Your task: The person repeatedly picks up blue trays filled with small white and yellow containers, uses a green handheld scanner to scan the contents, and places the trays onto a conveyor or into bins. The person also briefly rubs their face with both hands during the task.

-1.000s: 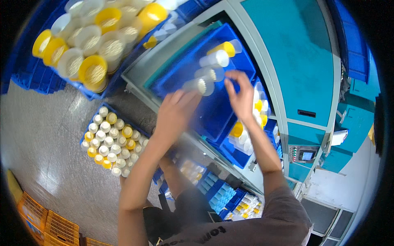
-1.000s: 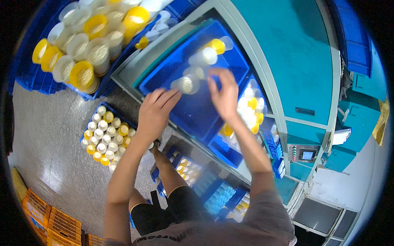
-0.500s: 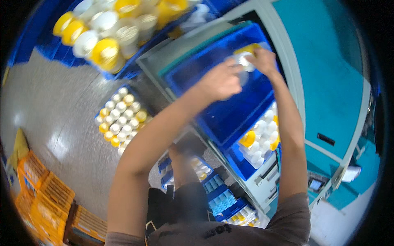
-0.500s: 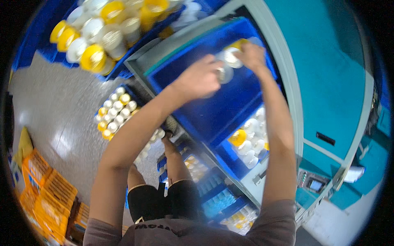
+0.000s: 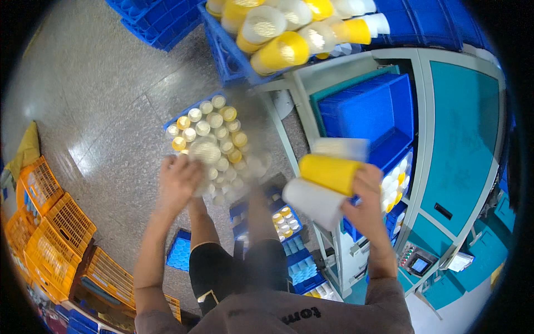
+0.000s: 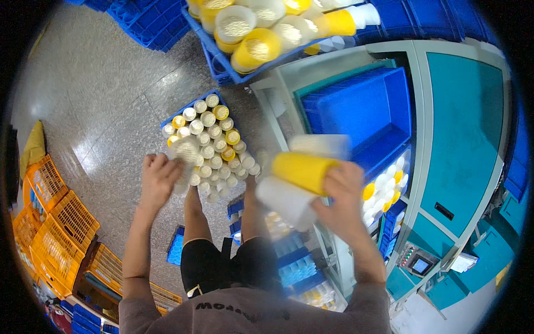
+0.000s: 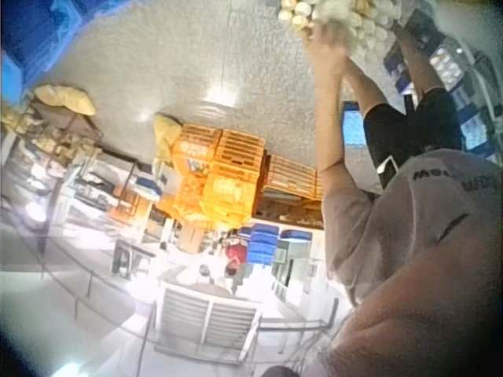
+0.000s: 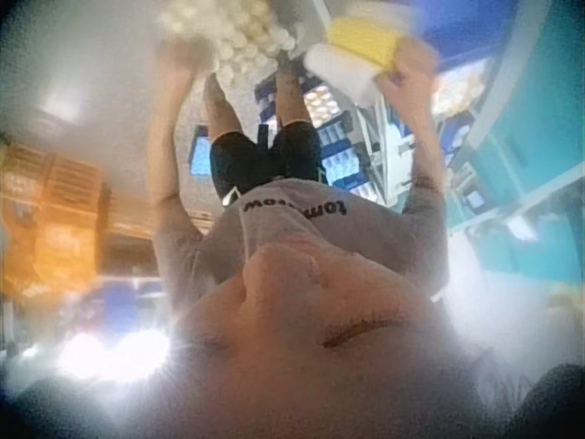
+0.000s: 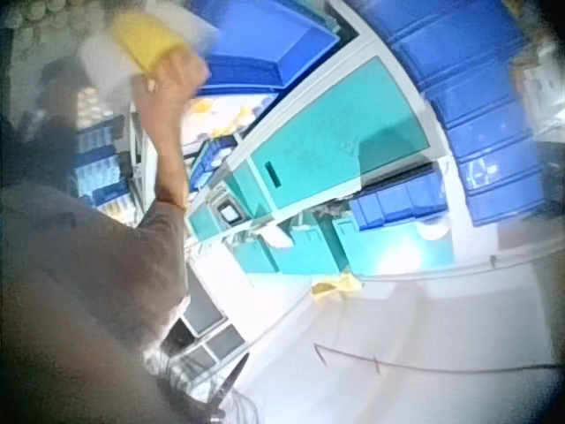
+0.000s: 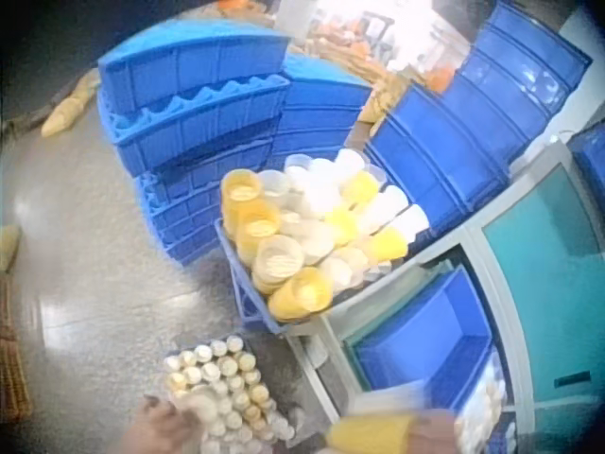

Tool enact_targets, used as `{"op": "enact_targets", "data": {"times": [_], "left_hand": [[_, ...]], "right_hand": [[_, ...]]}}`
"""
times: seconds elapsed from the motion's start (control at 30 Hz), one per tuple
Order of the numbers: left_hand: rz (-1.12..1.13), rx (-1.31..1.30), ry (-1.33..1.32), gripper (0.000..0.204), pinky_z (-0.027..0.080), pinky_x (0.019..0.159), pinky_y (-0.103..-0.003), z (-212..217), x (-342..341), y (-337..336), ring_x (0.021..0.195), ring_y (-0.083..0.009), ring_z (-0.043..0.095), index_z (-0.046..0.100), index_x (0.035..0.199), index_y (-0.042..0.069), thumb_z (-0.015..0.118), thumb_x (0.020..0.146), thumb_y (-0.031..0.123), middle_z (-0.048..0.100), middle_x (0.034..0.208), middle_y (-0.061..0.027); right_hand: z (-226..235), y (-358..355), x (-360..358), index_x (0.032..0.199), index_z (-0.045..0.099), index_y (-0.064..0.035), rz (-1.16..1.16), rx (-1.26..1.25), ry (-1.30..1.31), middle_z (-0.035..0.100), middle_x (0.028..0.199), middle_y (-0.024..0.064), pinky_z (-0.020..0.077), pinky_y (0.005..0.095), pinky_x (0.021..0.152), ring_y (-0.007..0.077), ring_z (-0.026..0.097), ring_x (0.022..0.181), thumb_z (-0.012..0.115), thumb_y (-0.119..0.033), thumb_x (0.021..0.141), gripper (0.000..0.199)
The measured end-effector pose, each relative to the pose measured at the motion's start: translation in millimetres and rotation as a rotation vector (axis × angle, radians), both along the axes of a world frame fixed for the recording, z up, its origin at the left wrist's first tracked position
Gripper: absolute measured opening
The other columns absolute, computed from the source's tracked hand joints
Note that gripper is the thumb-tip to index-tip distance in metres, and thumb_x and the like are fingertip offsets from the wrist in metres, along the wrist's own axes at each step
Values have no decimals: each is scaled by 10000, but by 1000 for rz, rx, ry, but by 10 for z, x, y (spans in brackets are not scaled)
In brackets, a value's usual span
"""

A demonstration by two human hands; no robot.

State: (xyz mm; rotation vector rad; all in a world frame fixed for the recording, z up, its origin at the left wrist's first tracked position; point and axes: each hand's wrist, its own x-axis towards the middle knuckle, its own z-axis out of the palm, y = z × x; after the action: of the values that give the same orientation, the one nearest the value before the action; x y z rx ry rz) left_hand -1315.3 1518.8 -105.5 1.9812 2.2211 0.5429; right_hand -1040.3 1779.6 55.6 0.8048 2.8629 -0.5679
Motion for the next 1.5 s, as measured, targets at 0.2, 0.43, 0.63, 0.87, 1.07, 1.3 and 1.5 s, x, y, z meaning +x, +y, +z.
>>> {"op": "enact_targets", "data": {"times": [0.2,0.43,0.63,0.87,1.07,1.3,1.5], "left_hand": [[40,-222,112,157,435,817,-391,-1900,-1095,-792,927,-208,549,704,850,60,608,743,125,655,891,-24],[-176,-147,129,144,444,793,-336,-3732,-1439,-558,937,-198,545,698,824,60,613,731,131,635,859,-19],[-395,-168,110,106,459,821,-317,-4273,-1412,-595,983,-188,545,684,785,77,615,727,131,622,854,-10],[-366,-392,123,102,494,825,-337,-4526,-1365,-683,1002,-226,597,697,736,63,607,744,111,669,867,-66],[-328,-308,142,157,499,842,-358,-4224,-1169,-568,1005,-253,616,703,854,32,606,761,113,682,980,-92],[22,-359,-382,277,528,806,-471,-2721,-178,-695,938,-382,633,674,1107,32,679,837,95,680,996,-177],[113,-539,-771,308,536,755,-404,-1591,1109,-409,851,-347,677,675,1161,-8,681,877,114,703,1015,-211]], "right_hand": [[-2398,-759,-1341,816,678,-29,-62,-183,122,628,859,127,403,460,859,342,581,922,740,-281,748,268],[-5016,-1071,-2526,862,740,-39,-245,201,16,700,944,112,356,450,939,305,583,962,743,-293,762,273],[-5855,-1103,-2470,906,761,-58,-190,68,-244,705,953,100,330,471,975,285,575,1004,739,-380,786,345],[-5799,-1235,-2460,926,747,-78,-92,191,-72,688,1004,112,336,513,999,311,562,1088,713,-366,814,310],[-4429,-1774,-2315,1081,645,-6,-520,-878,491,692,1034,109,523,354,852,236,670,955,671,-128,886,231],[-1049,-2061,-1612,1166,690,-32,-159,-1466,1099,705,937,97,522,352,724,255,672,798,713,-269,867,382],[173,-1975,-953,1190,639,-15,45,-1105,1766,672,931,124,467,372,594,262,641,721,518,-265,1016,328]]}}
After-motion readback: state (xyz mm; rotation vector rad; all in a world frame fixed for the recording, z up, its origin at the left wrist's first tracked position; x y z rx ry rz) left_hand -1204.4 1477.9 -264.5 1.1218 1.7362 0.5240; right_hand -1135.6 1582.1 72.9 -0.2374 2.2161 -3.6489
